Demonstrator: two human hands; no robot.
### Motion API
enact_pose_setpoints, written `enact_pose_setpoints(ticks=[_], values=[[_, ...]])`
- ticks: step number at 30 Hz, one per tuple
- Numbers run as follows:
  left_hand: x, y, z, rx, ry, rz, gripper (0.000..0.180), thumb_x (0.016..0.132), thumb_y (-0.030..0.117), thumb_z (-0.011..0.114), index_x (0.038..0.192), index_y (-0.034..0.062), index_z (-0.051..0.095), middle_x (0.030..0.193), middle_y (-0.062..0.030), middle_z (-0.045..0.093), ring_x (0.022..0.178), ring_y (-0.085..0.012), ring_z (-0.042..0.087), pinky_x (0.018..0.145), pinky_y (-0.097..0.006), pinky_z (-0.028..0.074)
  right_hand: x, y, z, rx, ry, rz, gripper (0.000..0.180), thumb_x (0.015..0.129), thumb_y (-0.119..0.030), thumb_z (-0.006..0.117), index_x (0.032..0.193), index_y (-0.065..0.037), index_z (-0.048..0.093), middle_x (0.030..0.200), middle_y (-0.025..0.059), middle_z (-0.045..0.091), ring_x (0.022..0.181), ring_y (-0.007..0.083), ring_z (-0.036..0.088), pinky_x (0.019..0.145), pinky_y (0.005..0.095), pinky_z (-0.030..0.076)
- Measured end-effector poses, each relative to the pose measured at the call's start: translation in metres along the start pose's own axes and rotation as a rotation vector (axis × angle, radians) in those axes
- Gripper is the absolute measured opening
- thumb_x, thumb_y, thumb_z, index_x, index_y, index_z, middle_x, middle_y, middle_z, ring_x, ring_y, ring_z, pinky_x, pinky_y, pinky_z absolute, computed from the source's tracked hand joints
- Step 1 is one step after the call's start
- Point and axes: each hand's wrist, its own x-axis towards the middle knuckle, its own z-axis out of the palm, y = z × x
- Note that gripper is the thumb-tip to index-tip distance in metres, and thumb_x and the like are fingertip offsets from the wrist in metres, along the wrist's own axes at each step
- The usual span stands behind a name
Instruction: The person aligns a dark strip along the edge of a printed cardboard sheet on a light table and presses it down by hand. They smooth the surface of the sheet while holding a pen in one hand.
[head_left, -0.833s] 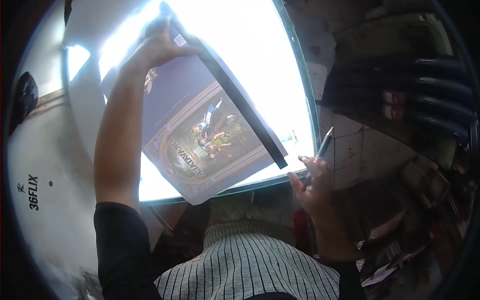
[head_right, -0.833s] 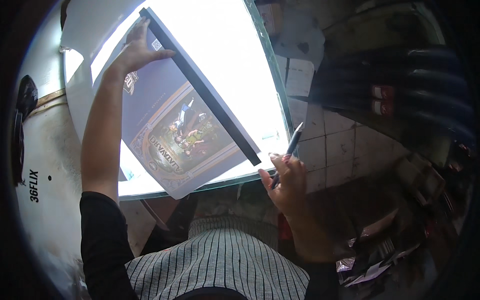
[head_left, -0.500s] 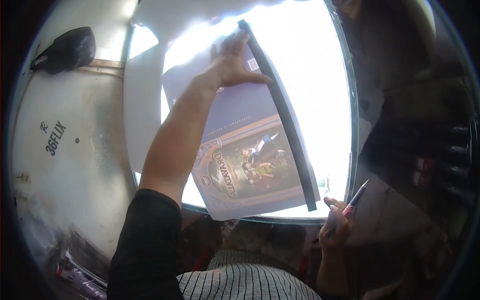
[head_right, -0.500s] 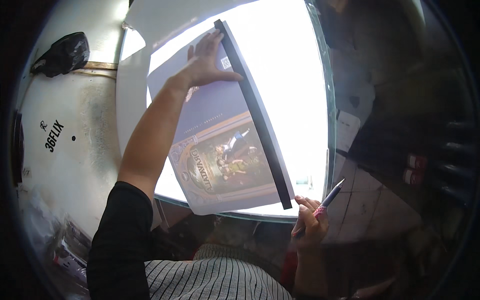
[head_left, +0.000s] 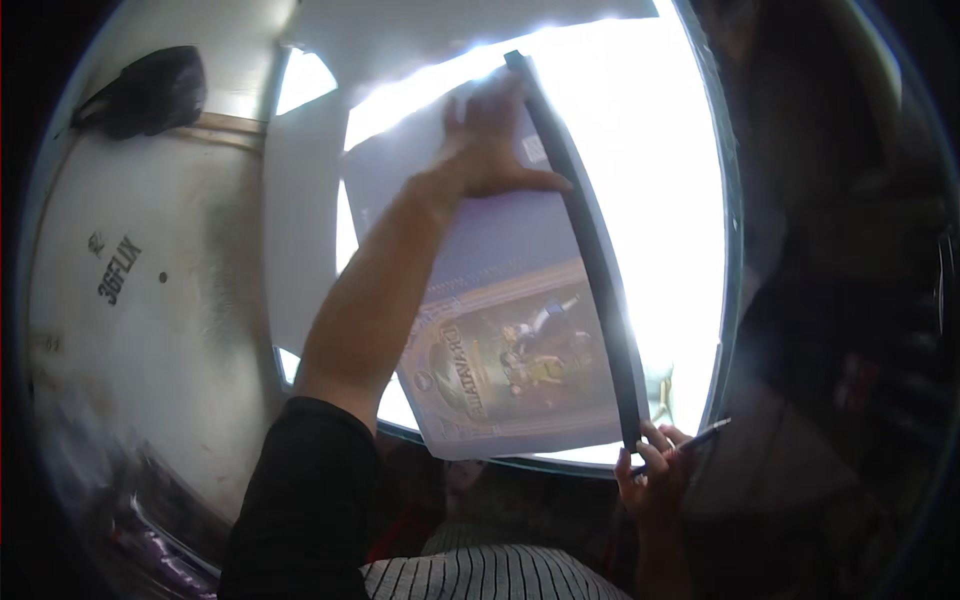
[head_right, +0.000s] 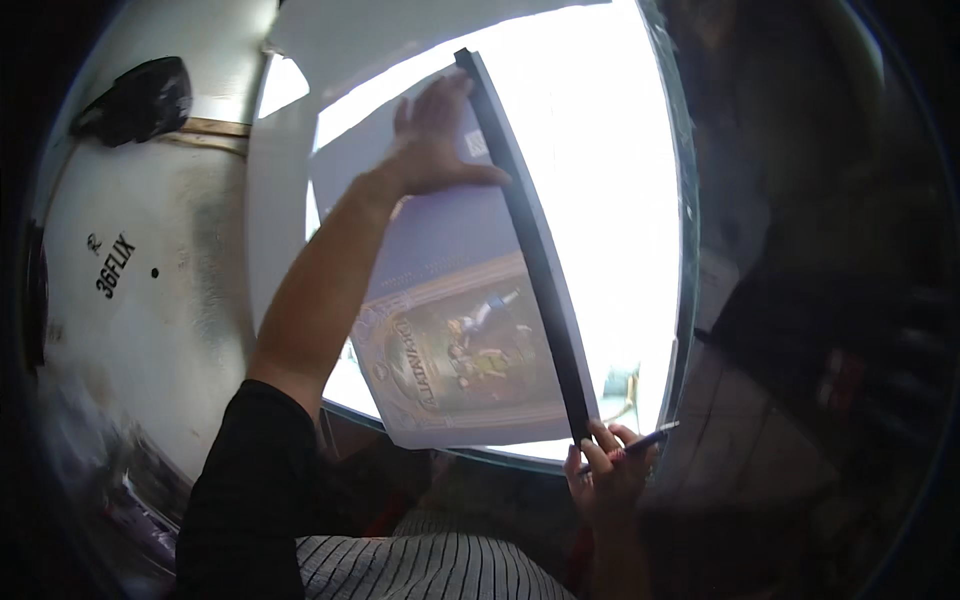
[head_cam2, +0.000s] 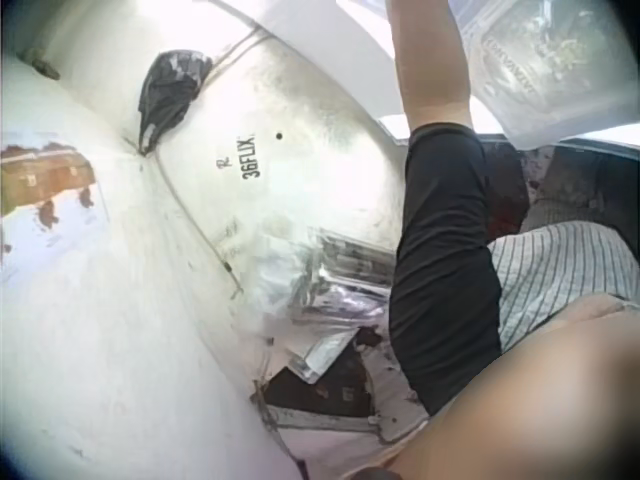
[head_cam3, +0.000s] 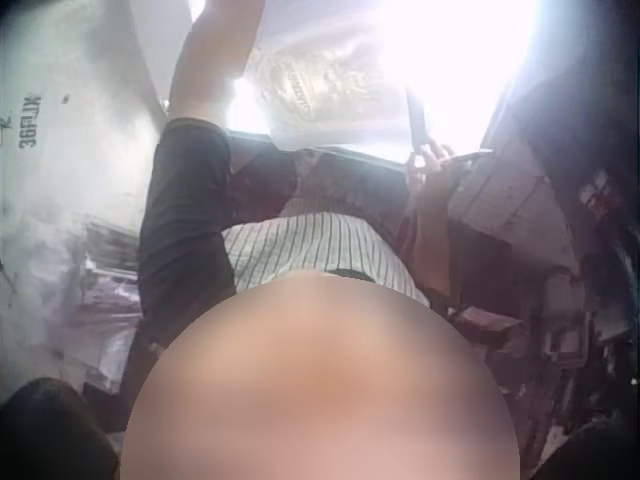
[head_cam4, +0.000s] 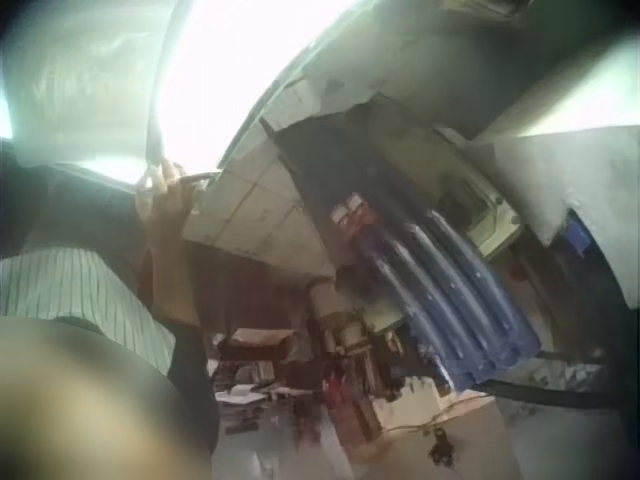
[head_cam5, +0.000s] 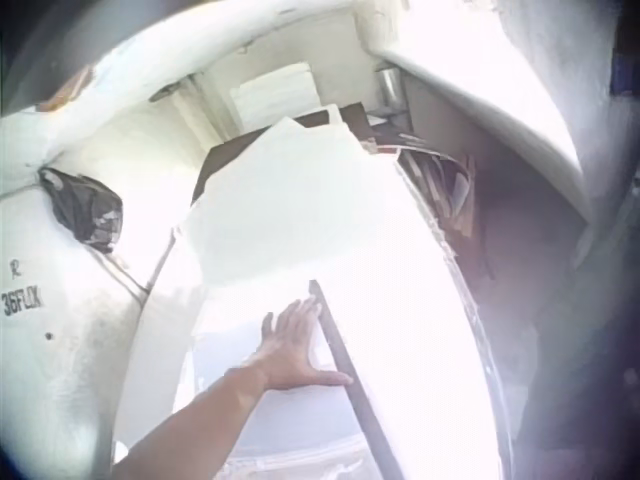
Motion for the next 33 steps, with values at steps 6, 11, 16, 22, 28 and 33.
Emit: enact_pose_setpoints(ticks=[6,11,16,22,28,33], values=[[0.0,-0.04,-0.001,0.139,0.155,0.212,0.124,0.067,0.073,0.076,0.155,0.0049,0.024,0.16,-0.0233,0.025,0.15,-0.0377,0.021,0.122,-0.051,0.013,0.015,-0.005,0.003,0.098,0.013,-0.002,0.034,0.068,-0.01,0.082,0.096,-0.015,0.062,0.104,0.0033,0.069,0.101,0.026,0.063,0.09,0.0463,0.043],[0.008,-0.035,0.013,0.093,0.168,0.229,0.12,0.069,0.071,0.075,0.156,0.0075,0.023,0.16,-0.021,0.025,0.15,-0.039,0.021,0.122,-0.051,0.012,0.013,-0.003,-0.002,0.06,0.017,0.039,0.035,0.069,-0.009,0.083,0.096,-0.014,0.061,0.101,0.0014,0.07,0.1,0.0232,0.064,0.09,0.0455,0.042],[0.006,-0.031,0.017,0.083,0.165,0.215,0.119,0.069,0.07,0.075,0.157,0.0088,0.023,0.16,-0.0206,0.025,0.15,-0.0389,0.02,0.122,-0.052,0.012,0.007,0.0,0.003,0.095,0.091,0.028,0.038,0.071,-0.009,0.082,0.099,-0.014,0.058,0.1,0.0026,0.07,0.1,0.0229,0.064,0.09,0.0451,0.042],[0.005,-0.037,0.016,0.097,0.168,0.238,0.12,0.069,0.07,0.075,0.157,0.0089,0.023,0.16,-0.021,0.025,0.15,-0.0389,0.02,0.122,-0.052,0.013,0.007,-0.001,0.002,0.089,0.069,0.028,0.04,0.07,-0.008,0.083,0.1,-0.015,0.057,0.1,0.0021,0.071,0.1,0.022,0.064,0.09,0.0439,0.041],[0.006,-0.037,0.015,0.085,0.158,0.224,0.121,0.068,0.07,0.076,0.157,0.0087,0.022,0.16,-0.0214,0.025,0.15,-0.0391,0.02,0.122,-0.052,0.013,0.007,0.0,0.003,0.095,0.07,0.026,0.041,0.069,-0.008,0.083,0.1,-0.016,0.057,0.101,0.0013,0.071,0.099,0.0215,0.065,0.09,0.0428,0.04],[0.005,-0.035,0.018,0.074,0.135,0.209,0.121,0.069,0.069,0.076,0.157,0.0084,0.021,0.16,-0.0212,0.025,0.15,-0.0391,0.02,0.122,-0.051,0.014,0.004,0.002,0.005,0.11,0.074,0.03,0.042,0.069,-0.008,0.083,0.101,-0.016,0.056,0.103,0.001,0.07,0.099,0.0214,0.065,0.09,0.0429,0.039]])
